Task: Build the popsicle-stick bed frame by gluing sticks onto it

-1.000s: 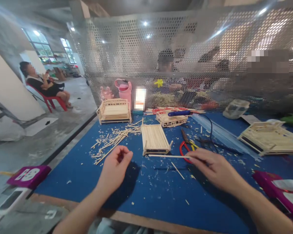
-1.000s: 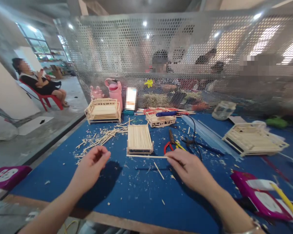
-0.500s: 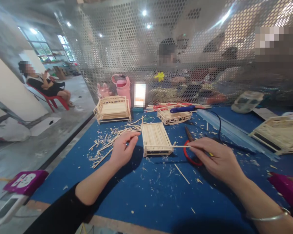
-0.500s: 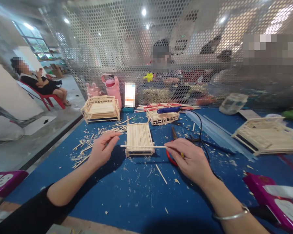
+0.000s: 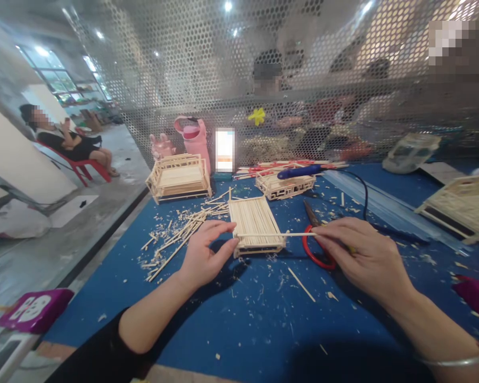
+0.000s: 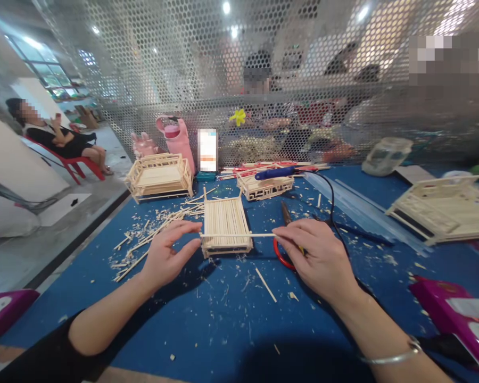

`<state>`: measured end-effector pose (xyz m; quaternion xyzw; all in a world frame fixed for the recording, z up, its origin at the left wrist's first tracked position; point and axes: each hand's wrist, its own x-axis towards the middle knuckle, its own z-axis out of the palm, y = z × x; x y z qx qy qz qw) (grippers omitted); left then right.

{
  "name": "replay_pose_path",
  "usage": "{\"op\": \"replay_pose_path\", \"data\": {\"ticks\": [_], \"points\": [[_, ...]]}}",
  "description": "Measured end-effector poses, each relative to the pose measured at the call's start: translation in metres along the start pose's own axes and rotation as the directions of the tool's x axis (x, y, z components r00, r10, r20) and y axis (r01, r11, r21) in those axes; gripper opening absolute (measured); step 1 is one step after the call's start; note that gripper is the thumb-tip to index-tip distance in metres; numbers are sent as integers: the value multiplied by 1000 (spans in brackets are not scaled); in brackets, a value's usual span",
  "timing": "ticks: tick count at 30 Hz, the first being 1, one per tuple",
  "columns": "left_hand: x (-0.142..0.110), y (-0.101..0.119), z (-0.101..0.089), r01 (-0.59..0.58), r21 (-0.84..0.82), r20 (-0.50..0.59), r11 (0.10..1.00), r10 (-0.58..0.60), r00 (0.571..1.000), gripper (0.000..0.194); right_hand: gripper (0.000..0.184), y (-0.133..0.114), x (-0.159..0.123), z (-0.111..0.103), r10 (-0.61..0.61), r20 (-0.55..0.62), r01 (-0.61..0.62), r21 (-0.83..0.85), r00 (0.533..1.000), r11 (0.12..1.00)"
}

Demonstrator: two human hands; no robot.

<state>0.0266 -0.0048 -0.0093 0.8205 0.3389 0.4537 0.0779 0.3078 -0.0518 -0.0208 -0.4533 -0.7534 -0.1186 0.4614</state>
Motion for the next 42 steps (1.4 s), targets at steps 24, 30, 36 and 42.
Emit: {"op": "replay_pose_path", "data": {"ticks": [24,30,36,42], "points": [[0,0,2,36,0,-11,999,-36,999,16,22,-15,9,9,-55,31,57,-83,998,995],[-1,-1,3,9,-6,-38,1000,-10,999,17,22,-18,11,11,-66,20,68,-105,998,992],[-2,-4,3,-39,16,-56,999,40,998,18,15,-24,14,13,-86,20,88,-136,996,987],[-3,-2,3,-70,25,-42,997,71,997,20,15,-30,16,12,-93,6,92,-206,996,974]]}}
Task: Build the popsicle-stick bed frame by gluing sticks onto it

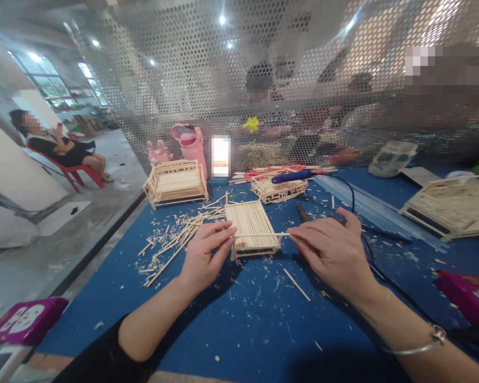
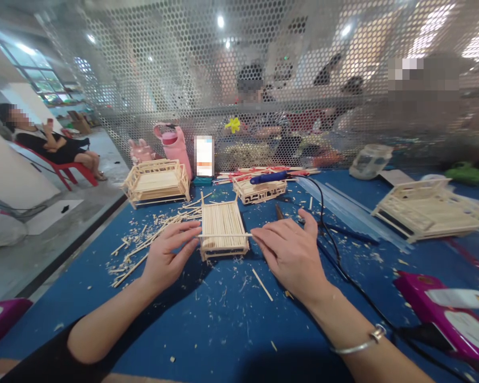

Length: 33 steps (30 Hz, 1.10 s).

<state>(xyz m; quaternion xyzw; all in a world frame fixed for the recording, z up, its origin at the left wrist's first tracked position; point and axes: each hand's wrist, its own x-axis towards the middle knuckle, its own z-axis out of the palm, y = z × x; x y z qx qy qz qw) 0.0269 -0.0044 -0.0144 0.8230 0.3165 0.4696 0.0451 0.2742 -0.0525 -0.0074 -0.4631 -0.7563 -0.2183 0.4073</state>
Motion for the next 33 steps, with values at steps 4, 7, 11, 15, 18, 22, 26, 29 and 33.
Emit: {"op": "replay_pose_path", "data": {"ticks": [4,7,11,15,18,22,26,29,33], "points": [[-1,2,-2,37,-13,26,999,-37,999,32,20,1,0,0,5,4,-5,19,1000,1000],[-1,1,-4,73,-19,24,997,-72,997,36,23,2,-2,1,-1,13,1,11,1000,1000],[-1,0,-3,81,-18,13,997,-81,997,32,22,4,-4,2,-5,12,5,10,1000,1000],[-1,1,-2,74,-23,23,997,-74,997,32,22,5,-4,3,-3,6,3,8,1000,1000],[0,2,-2,64,-27,34,998,-63,997,32,22,5,-4,3,-6,7,6,5,1000,1000],[1,2,-3,35,-37,38,999,-34,999,32,22,4,-3,3,-18,8,18,13,1000,1000],[1,2,-4,22,-37,34,999,-21,999,32,20,4,-4,4,-9,9,9,16,1000,1000],[1,2,-3,15,-30,34,999,-14,999,33,19,4,-4,4,-4,2,4,25,1000,1000],[-1,0,-1,27,-25,21,999,-26,999,35,20,4,-3,4,-16,9,16,22,1000,1000]]}}
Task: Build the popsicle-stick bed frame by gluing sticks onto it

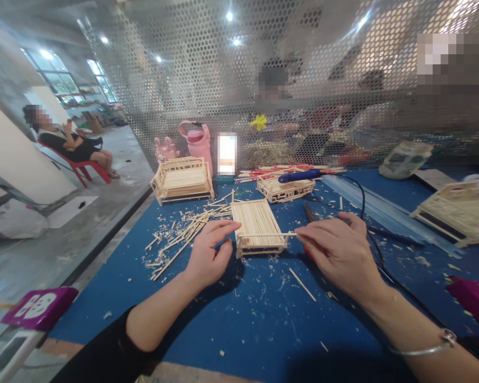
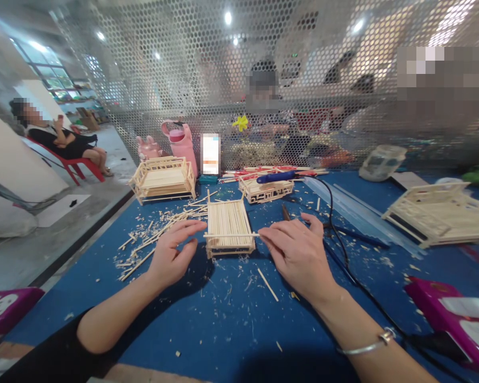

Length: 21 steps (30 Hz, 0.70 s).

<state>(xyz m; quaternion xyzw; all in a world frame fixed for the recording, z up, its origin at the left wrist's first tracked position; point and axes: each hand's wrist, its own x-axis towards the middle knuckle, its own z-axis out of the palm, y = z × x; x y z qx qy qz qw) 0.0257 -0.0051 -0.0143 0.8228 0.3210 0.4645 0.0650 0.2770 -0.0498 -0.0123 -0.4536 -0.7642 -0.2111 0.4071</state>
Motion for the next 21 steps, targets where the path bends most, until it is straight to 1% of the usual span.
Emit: {"op": "replay_pose_path", "data": {"ticks": [3,5,7,8,9,10,11,12,13,15,16,18,19,21], "points": [[2,0,-2,21,13,-26,1000,-20,999,34,20,0,1,0,-12,9,12,-1,1000,1000],[4,7,-8,35,59,-108,998,-28,994,32,21,0,1,-1,-14,6,14,-4,1000,1000],[6,22,-14,36,115,-221,993,-9,975,31,21,0,1,-5,-13,3,13,-9,1000,1000],[6,32,-16,27,135,-256,991,9,967,29,21,-1,1,-8,-20,4,20,-12,1000,1000],[5,44,-18,-10,138,-251,990,44,967,29,21,-2,1,-11,-34,11,34,-14,999,999],[3,57,-17,-49,129,-177,990,72,982,28,21,-4,0,-14,-54,25,54,-13,998,998],[0,68,-15,-84,123,-81,989,94,992,27,21,-6,0,-18,-78,44,78,-9,996,997],[-3,79,-11,-110,143,15,984,109,994,26,23,-9,0,-22,-103,67,104,-3,992,995],[-7,87,-5,-114,178,94,977,98,991,27,24,-13,-1,-26,-127,88,127,6,988,992],[-15,98,6,-56,231,204,971,8,979,26,27,-22,-3,-33,-163,126,160,30,979,987],[-18,100,12,-8,238,258,971,-55,965,26,28,-27,-5,-35,-174,140,169,45,975,985],[-25,101,19,98,219,346,971,-171,922,25,28,-37,-11,-39,-177,152,168,72,972,983],[-27,101,20,141,203,376,969,-210,902,26,28,-42,-14,-40,-171,151,160,82,974,984],[-30,99,20,199,173,404,965,-254,879,26,29,-48,-20,-40,-159,146,145,100,976,984]]}}
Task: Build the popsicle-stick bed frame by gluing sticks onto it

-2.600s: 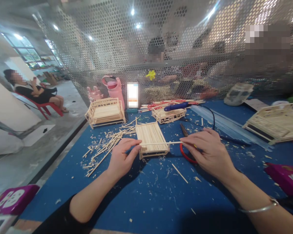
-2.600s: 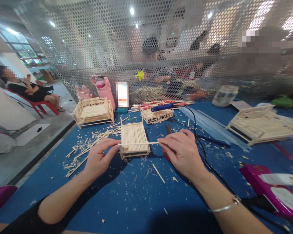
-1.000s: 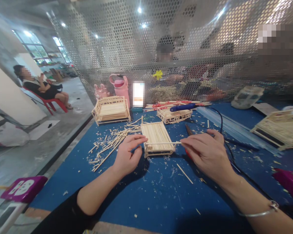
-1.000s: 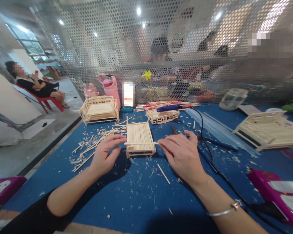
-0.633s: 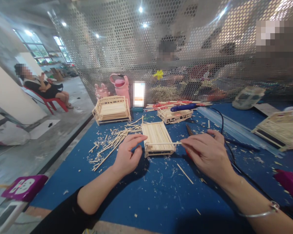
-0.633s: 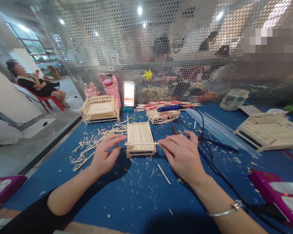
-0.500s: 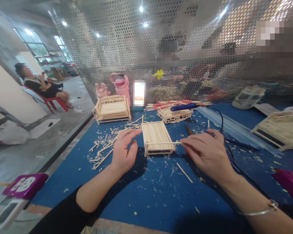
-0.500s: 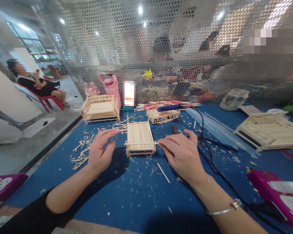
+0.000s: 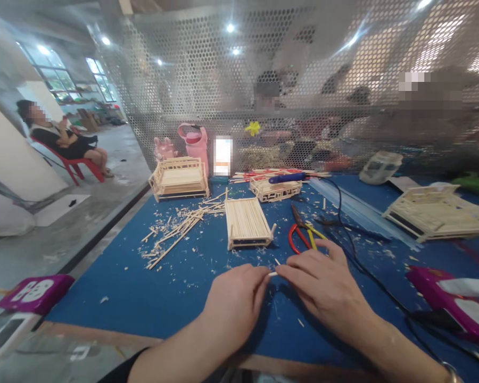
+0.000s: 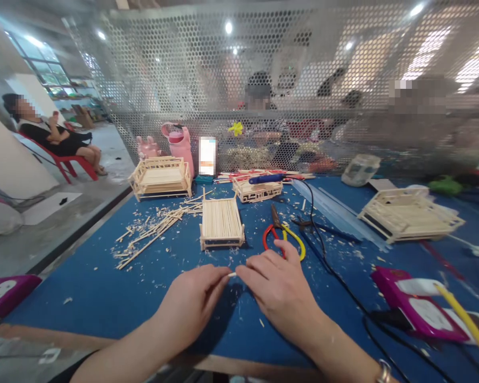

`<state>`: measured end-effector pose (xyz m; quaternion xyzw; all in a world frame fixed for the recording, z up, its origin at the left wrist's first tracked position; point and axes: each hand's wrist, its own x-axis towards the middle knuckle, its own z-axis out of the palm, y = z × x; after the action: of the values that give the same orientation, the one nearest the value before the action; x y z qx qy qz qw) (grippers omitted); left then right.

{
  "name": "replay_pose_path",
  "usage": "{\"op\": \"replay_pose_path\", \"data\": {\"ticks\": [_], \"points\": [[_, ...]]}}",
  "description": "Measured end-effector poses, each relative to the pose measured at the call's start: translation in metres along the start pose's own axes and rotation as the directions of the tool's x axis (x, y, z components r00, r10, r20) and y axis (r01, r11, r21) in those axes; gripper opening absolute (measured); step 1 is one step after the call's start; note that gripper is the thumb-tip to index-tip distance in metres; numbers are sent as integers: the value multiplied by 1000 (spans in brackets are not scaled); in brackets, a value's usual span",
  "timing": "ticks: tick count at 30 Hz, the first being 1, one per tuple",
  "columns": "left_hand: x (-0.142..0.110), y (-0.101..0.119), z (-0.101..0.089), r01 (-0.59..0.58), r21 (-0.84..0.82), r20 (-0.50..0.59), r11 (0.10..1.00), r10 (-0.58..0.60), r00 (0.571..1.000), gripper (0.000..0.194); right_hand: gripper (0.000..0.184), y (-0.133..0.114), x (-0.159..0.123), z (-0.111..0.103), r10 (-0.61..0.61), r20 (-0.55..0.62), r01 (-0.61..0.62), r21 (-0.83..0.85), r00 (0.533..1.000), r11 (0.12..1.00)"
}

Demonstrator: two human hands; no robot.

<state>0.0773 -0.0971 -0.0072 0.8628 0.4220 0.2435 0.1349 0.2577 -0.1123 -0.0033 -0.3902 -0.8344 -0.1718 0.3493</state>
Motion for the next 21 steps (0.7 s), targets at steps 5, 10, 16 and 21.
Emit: {"op": "replay_pose_path", "data": {"ticks": [5,10,16,21], "points": [[6,-8,-10,164,-206,143,965,-136,980,30,27,28,-12,6,180,-19,-180,-7,984,984],[22,-19,-14,436,-391,360,810,-301,883,29,30,87,-14,22,714,280,-641,-316,641,700],[28,-18,-13,298,-200,302,933,-230,925,35,28,84,4,19,709,375,-639,-312,597,703],[23,-20,-18,36,94,123,995,-48,991,29,46,53,3,-2,345,509,-457,111,789,882]]}}
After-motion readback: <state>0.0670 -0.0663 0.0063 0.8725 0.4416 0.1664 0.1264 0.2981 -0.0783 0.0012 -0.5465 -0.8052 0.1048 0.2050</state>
